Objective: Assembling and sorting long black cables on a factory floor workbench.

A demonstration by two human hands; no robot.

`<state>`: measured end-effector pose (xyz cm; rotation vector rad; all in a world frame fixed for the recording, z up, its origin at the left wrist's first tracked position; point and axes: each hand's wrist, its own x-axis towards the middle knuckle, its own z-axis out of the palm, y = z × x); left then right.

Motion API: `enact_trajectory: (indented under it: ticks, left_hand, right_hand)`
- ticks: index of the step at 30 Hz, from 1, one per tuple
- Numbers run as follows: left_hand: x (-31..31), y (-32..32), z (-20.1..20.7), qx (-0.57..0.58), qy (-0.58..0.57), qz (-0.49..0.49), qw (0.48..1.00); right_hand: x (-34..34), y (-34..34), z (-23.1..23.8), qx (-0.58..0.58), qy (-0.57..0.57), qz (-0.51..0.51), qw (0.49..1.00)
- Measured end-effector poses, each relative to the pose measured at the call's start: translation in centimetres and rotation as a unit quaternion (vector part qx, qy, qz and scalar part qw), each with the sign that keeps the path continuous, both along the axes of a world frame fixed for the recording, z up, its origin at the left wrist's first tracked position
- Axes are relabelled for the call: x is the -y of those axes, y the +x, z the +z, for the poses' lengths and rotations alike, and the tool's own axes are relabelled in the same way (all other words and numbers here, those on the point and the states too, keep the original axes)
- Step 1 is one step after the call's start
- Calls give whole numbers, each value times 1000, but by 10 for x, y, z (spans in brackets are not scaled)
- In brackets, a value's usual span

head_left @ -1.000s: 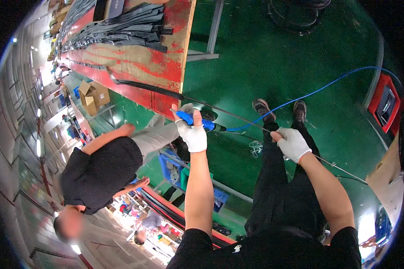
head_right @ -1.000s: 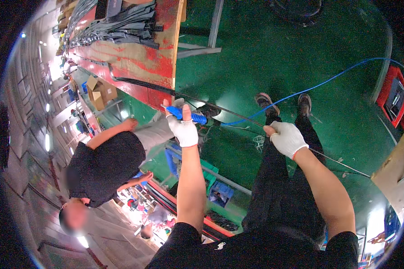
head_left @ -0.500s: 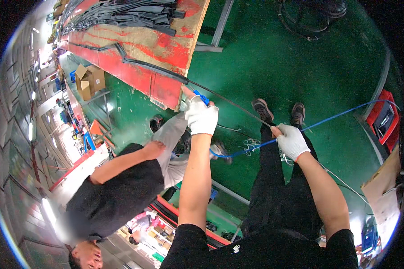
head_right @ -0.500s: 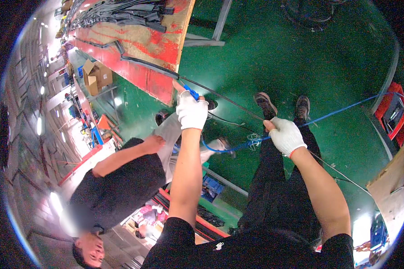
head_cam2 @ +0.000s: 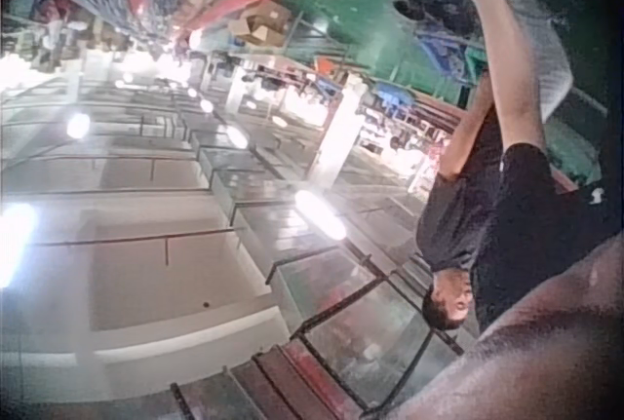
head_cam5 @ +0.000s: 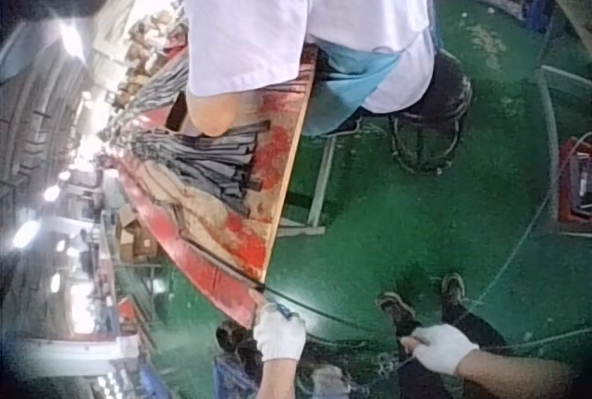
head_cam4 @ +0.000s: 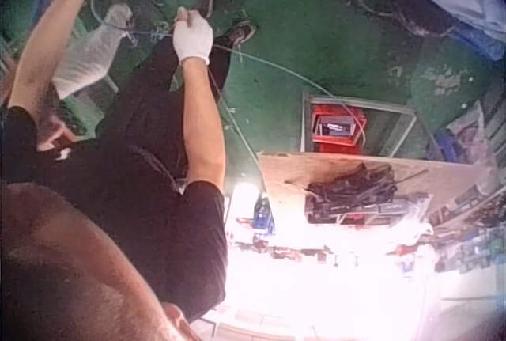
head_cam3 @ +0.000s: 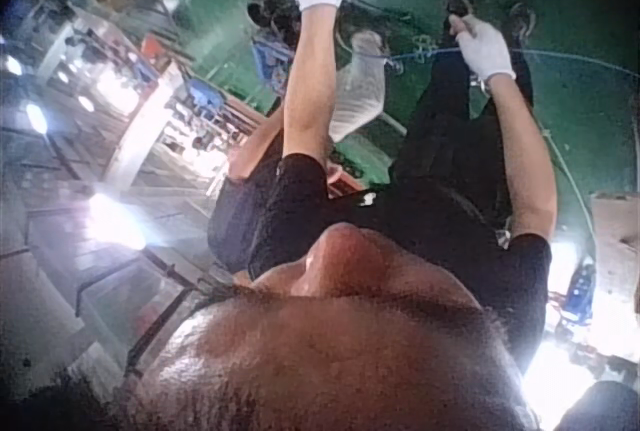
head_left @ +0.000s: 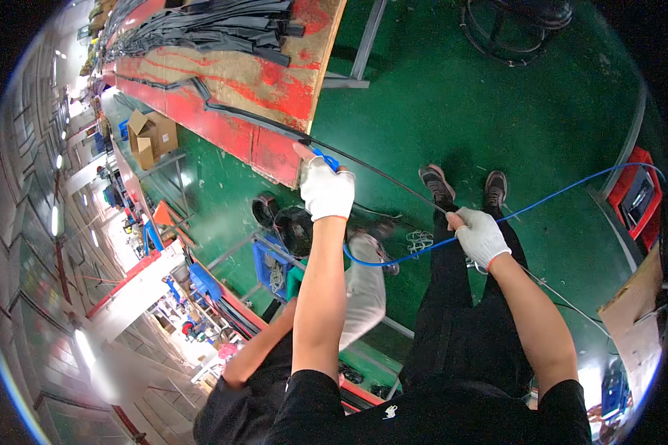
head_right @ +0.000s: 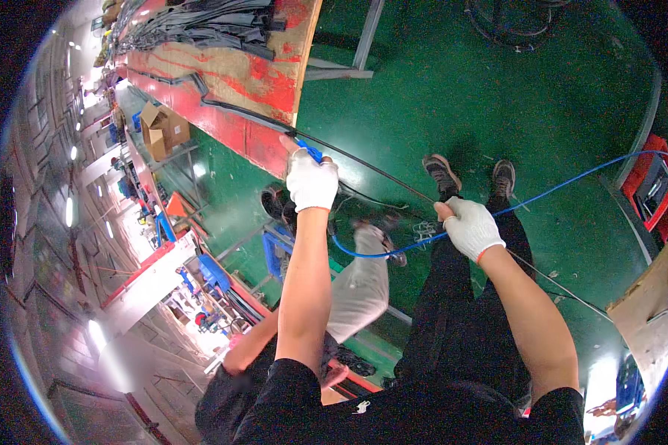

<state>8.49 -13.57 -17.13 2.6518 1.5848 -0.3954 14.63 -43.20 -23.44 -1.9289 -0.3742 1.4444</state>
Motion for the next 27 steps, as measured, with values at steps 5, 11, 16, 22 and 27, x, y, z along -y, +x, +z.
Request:
enact_trajectory:
  ticks: [5,11,16,22,27]
  left_hand:
    - [2,6,10,14,24,14,1000]
    - [-12,8,27,-31,35,27,999]
    - [4,10,54,-63,37,-20,997]
    - [9,20,63,-61,19,-25,998]
    - [-15,19,57,6,55,27,998]
  right_hand:
    - [4,2,4,3,11,-9,1000]
    - [13,-3,-2,1,84,-47,995]
    - [183,-20,-70,129,11,-23,991]
    - [295,-37,-56,107,-140,42,984]
    - [242,-19,53,112,-147,105,977]
